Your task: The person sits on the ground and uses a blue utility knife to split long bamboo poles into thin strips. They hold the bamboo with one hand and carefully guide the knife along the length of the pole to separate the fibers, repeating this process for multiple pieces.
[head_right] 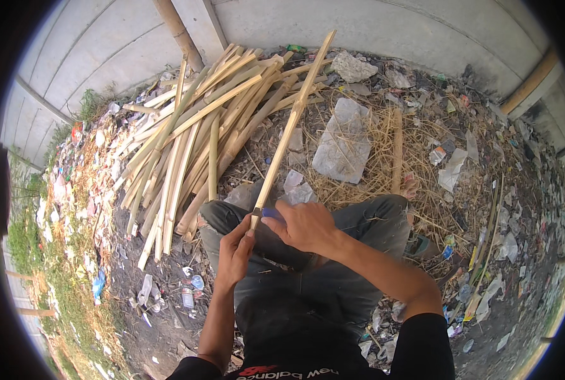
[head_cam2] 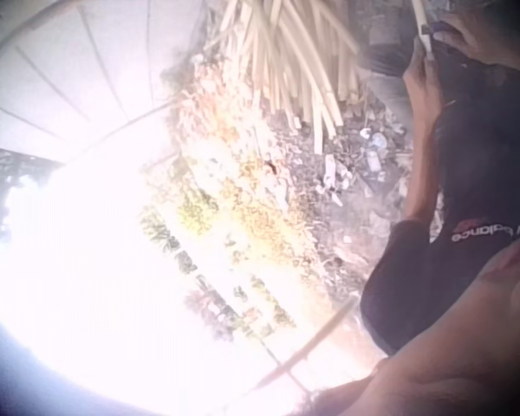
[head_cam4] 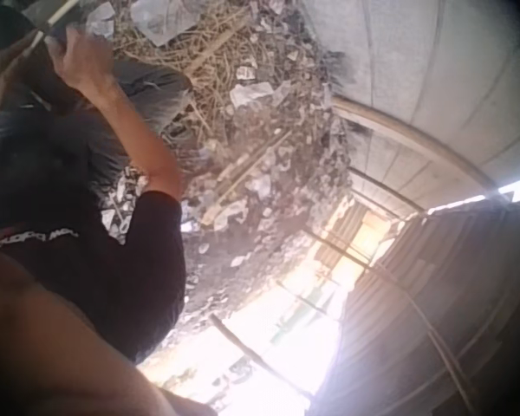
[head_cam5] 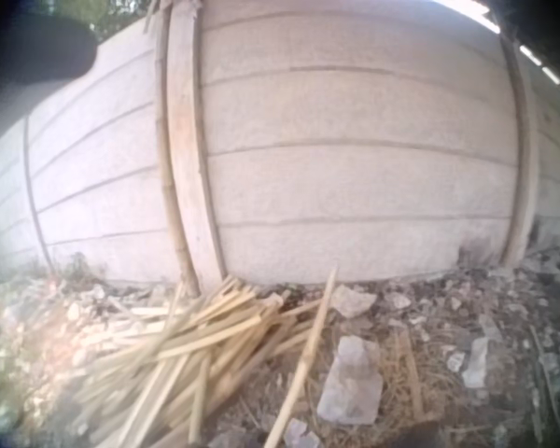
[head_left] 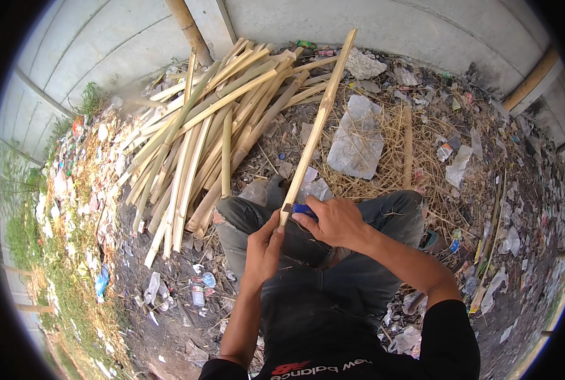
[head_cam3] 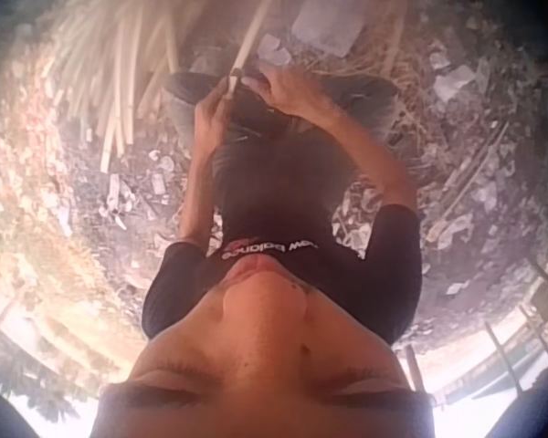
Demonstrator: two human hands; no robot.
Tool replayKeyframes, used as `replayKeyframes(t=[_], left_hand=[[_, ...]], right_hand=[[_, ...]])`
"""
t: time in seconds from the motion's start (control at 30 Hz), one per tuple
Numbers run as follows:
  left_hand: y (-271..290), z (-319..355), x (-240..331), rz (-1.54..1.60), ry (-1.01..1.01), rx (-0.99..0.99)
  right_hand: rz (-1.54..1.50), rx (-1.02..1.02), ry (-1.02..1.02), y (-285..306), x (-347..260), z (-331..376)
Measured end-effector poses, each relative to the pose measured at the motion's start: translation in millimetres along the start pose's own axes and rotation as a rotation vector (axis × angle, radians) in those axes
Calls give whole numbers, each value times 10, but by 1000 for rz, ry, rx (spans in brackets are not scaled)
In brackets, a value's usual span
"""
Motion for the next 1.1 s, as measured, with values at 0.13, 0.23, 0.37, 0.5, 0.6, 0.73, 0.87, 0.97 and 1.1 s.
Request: replayKeyframes(t=[0.13,0.23,0.37,0.5,0.6,0.73,0.87,0.97,1.1], left_hand=[[6,-75,114,-94,25,8],[73,41,22,-214,-77,-86],[18,173,85,-188,47,-125],[-18,193,261,-323,65,-141],[82,256,59,-321,-23,-113],[196,323,-165,-150,-89,-155],[281,306,-23,110,207,-282],[297,303,-48,197,277,-332],[342,303,-72,219,288,-354]], right_hand=[[27,107,-32,68,55,-121],[29,203,-249,358,482,-417],[81,254,-309,542,867,-609],[158,276,-275,661,1021,-679],[129,256,-243,637,979,-660],[155,309,-163,497,1049,-588],[139,352,-136,532,968,-525],[178,374,-88,584,973,-516],[169,366,128,663,1101,-500]])
Point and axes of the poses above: each hand's wrist, its own z-axis away from the middle knuckle, its own y-axis out of the back of the hand, x = y × z, the point moved 1 cm from there along -z, towards the middle knuckle, and after that the axes turned 10 degrees about -y, right-handed, at the moved point
